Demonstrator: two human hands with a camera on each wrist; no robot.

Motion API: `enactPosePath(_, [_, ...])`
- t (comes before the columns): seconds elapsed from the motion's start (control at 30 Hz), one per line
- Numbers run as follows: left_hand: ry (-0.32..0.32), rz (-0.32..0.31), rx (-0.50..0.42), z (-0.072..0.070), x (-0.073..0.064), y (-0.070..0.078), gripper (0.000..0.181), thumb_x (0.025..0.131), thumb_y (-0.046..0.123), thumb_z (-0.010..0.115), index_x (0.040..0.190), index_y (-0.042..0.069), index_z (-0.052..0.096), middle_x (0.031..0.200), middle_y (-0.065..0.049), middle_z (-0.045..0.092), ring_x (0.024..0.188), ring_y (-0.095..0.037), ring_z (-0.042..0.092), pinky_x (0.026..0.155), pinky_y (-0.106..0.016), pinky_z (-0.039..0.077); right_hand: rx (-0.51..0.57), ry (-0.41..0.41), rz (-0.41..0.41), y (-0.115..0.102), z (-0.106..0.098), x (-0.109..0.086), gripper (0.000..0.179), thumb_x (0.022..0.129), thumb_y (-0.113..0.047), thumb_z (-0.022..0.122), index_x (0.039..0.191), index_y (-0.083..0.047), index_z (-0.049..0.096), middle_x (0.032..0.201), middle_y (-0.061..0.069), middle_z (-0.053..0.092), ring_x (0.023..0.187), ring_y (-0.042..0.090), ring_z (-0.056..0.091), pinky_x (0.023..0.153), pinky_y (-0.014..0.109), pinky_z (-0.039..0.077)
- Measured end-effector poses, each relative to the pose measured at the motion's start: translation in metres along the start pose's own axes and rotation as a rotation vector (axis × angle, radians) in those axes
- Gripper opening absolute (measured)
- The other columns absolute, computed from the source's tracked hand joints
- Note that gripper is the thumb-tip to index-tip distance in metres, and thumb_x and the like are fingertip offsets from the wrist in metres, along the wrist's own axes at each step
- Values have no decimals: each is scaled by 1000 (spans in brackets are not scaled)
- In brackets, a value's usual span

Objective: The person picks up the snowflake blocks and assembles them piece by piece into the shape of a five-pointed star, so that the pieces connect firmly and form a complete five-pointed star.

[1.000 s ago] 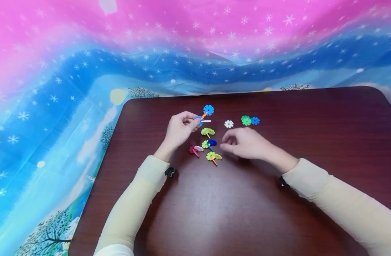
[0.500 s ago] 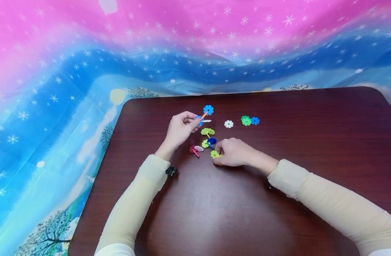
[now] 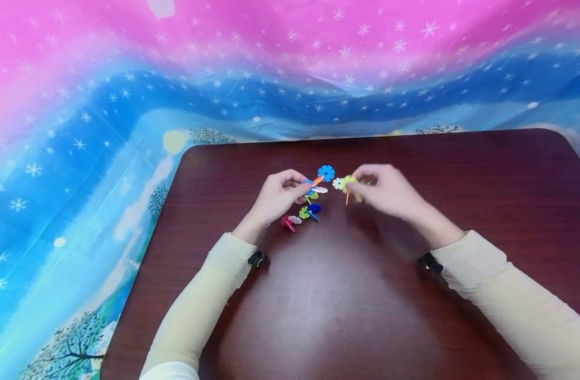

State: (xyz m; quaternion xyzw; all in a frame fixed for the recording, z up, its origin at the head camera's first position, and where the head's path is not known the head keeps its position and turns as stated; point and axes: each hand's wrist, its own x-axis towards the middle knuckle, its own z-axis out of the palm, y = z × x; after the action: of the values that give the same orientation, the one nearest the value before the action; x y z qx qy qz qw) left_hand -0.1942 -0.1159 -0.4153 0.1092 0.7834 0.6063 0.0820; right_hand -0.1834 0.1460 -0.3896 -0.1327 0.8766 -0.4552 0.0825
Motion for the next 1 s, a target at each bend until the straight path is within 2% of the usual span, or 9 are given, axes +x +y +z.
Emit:
enactPosePath(0.1, [-53, -19, 4, 7, -6, 3, 12, 99, 14, 72, 105, 3, 71, 94, -15, 74, 89, -46, 71, 79, -49, 62, 154, 147, -2, -5, -13, 3, 24, 100, -31, 71, 105, -8, 74, 88, 11, 75, 75, 24, 70, 65, 31, 58])
enactPosePath(0.23, [-109, -27, -13, 17, -11, 6, 13, 99, 13, 72, 107, 2, 70, 97, -16, 74, 91, -48, 71, 80, -61, 58, 325, 228, -14, -9, -18, 5, 25, 100, -29, 72, 109, -5, 73, 93, 9, 77, 79, 23, 75, 70, 33, 62])
enactPosePath(0.37, [-131, -22, -31, 25, -13, 9, 13, 99, 11, 72, 107, 0, 70, 95, -14, 75, 91, -50, 70, 83, -56, 59, 397, 224, -10, -7, -15, 4, 24, 100, -25, 72, 109, -3, 72, 94, 10, 76, 81, 25, 76, 71, 34, 63])
enactPosePath(0.57, [-122, -30, -52, 29, -13, 12, 12, 99, 11, 72, 105, 1, 70, 98, -20, 75, 93, -51, 70, 82, -46, 62, 374, 175, 2, -5, -13, 1, 30, 101, -30, 72, 113, -3, 72, 99, 12, 75, 80, 21, 75, 72, 33, 63])
enactPosePath(0.7, [-140, -58, -143, 33, -13, 12, 11, 100, 8, 70, 106, 0, 68, 101, -21, 74, 91, -49, 71, 81, -43, 62, 401, 158, 12, -6, -11, 0, 31, 101, -28, 71, 113, 0, 71, 99, 13, 75, 78, 21, 74, 71, 36, 63])
enactPosePath(0.87, [-179, -73, -274, 43, -11, 11, 16, 100, 5, 68, 114, -2, 64, 103, -25, 70, 76, -38, 71, 75, -40, 63, 426, 166, 23, -7, -8, 0, 29, 100, -26, 72, 111, 0, 71, 98, 13, 75, 76, 21, 74, 70, 35, 63])
enactPosePath(1.0, [-180, -61, -267, 49, -8, 10, 20, 101, 10, 69, 116, -2, 66, 109, -35, 65, 68, -22, 68, 69, -33, 62, 411, 157, 33, -8, -5, -1, 29, 100, -27, 72, 112, 0, 71, 100, 16, 74, 77, 22, 75, 71, 34, 63])
